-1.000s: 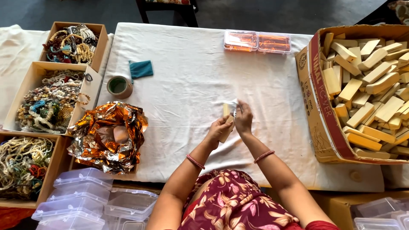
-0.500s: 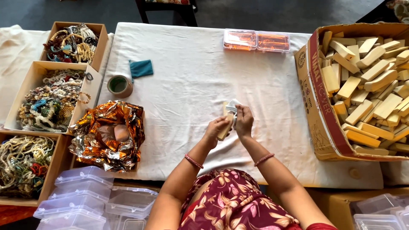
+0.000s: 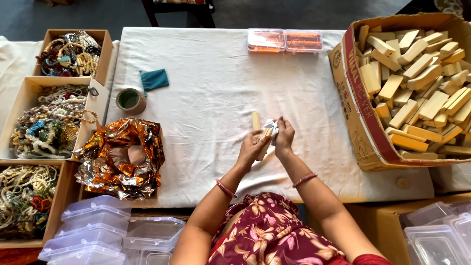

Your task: Packaging small rectangular blocks by wrapping them in foil and placing them in containers.

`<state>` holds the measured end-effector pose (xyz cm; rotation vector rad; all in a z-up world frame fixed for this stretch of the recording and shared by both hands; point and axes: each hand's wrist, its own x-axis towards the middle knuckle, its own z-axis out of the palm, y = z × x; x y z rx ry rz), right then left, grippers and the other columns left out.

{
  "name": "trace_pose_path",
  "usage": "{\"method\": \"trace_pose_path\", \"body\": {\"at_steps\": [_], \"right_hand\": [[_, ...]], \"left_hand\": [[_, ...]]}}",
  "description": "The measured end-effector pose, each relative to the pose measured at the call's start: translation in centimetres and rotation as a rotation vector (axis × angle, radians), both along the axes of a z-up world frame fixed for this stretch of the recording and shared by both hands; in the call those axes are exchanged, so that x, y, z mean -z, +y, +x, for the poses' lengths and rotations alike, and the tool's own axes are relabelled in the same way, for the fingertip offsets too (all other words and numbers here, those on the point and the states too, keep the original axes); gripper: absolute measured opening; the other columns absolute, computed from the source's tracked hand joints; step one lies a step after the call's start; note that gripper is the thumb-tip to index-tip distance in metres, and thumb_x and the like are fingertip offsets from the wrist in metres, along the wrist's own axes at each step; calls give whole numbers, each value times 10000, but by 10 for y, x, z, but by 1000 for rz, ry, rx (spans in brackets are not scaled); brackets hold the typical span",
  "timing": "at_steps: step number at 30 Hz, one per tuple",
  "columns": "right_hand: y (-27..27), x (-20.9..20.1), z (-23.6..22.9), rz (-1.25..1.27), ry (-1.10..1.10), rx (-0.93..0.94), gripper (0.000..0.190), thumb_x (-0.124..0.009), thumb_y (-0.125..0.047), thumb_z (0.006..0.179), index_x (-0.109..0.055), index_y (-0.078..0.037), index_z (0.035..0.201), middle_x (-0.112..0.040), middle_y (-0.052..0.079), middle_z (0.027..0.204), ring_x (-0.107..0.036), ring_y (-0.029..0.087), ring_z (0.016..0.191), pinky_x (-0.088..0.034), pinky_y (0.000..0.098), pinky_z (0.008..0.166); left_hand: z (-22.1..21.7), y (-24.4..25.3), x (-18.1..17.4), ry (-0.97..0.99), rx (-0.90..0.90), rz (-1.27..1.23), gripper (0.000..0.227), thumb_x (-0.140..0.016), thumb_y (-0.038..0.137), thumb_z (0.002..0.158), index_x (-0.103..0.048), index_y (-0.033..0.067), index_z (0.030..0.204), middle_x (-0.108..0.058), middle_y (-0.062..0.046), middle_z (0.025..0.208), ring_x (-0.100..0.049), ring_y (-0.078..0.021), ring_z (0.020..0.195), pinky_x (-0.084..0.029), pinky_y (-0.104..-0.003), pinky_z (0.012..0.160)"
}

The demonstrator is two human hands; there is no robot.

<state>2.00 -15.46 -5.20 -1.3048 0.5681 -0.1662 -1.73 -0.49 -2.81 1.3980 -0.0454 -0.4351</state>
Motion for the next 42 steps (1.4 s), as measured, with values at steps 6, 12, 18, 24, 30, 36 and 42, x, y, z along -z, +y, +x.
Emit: {"method": "trace_pose_path", "body": {"at_steps": [6, 12, 18, 24, 30, 36, 42], "right_hand": [[73, -101, -80, -1682, -709, 31, 313, -352, -225, 1106, -550, -150, 1337, -733, 117, 1262, -716, 244, 1116, -593, 321, 920], [25, -6, -17, -106, -170, -203, 424, -446, -324, 1164, -603, 48, 1294, -669, 300, 1159, -664, 352, 998, -571, 496, 900], [18, -59, -61, -604, -579, -172, 432, -415, -282, 1103, -521, 12, 1402, -538, 144, 1343, -583, 222, 1168, -520, 360, 971], [-19, -8, -30, -351, -318, -285, 309, -486, -262, 1109, -642, -12, 1201, -676, 129, 1177, -712, 225, 924, -617, 325, 809], [-44, -8, -22, -530, -377, -272, 319, -442, -284, 1147, -661, -64, 1221, -698, 116, 1262, -701, 175, 1095, -643, 291, 909], [-6, -58, -44, -1367, -735, -315, 277, -493, -246, 1023, -723, -170, 1157, -700, 107, 1344, -597, 345, 1279, -459, 549, 1039], [-21, -9, 34, -903, -13, -507, 331, -535, -311, 1078, -745, -61, 1134, -672, 161, 1145, -652, 302, 1073, -530, 436, 987]], "left_hand": [[18, 5, 20, 426, -316, -632, 374, -520, 317, 1057, -524, 75, 1342, -690, -84, 1105, -722, -149, 912, -628, -277, 773], [14, -11, 34, 276, -109, -317, 421, -483, 372, 1068, -603, 81, 1347, -682, -71, 1094, -686, -152, 854, -580, -311, 666], [5, -22, -43, 449, -177, -223, 309, -515, 301, 1034, -495, 204, 1327, -687, -70, 1084, -702, -181, 821, -584, -308, 590], [4, -59, 44, 310, -83, 23, 414, -475, 395, 1155, -662, 99, 1374, -581, -163, 887, -483, -217, 644, -399, -280, 438], [9, -63, -22, 446, -232, -54, 378, -458, 333, 1041, -612, 170, 1345, -704, -36, 1036, -694, -96, 755, -576, -225, 529], [15, -57, 9, 468, -272, -246, 385, -437, 377, 1064, -638, 126, 1275, -696, -91, 1045, -686, -121, 741, -524, -239, 487], [30, -9, 31, 104, -147, 45, 434, -584, 327, 1032, -652, 76, 1379, -756, -123, 1146, -720, -167, 930, -566, -299, 739]]}}
